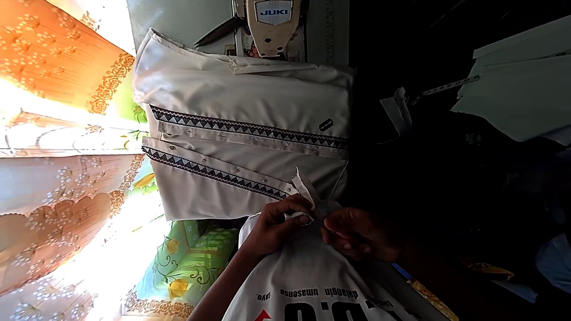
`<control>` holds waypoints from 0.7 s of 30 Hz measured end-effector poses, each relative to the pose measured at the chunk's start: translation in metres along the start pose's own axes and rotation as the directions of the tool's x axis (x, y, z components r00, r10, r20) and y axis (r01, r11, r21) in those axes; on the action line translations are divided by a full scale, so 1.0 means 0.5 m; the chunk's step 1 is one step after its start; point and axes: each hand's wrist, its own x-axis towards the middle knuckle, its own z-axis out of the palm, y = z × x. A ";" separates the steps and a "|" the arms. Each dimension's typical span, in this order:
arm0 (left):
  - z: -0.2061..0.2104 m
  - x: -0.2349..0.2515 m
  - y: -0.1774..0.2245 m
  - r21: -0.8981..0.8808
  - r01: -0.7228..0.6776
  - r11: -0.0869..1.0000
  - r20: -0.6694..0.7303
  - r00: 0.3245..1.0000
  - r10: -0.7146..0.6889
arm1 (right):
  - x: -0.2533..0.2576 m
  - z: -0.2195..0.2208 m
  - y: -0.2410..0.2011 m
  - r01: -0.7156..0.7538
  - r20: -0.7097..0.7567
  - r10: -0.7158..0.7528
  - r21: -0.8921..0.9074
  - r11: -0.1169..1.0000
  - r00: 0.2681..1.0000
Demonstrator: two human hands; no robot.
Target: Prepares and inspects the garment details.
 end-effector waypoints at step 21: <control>0.008 0.003 0.002 0.097 -0.030 0.995 0.025 0.999 0.028 | 0.004 0.018 0.014 0.048 -0.087 -0.045 0.027 0.998 0.995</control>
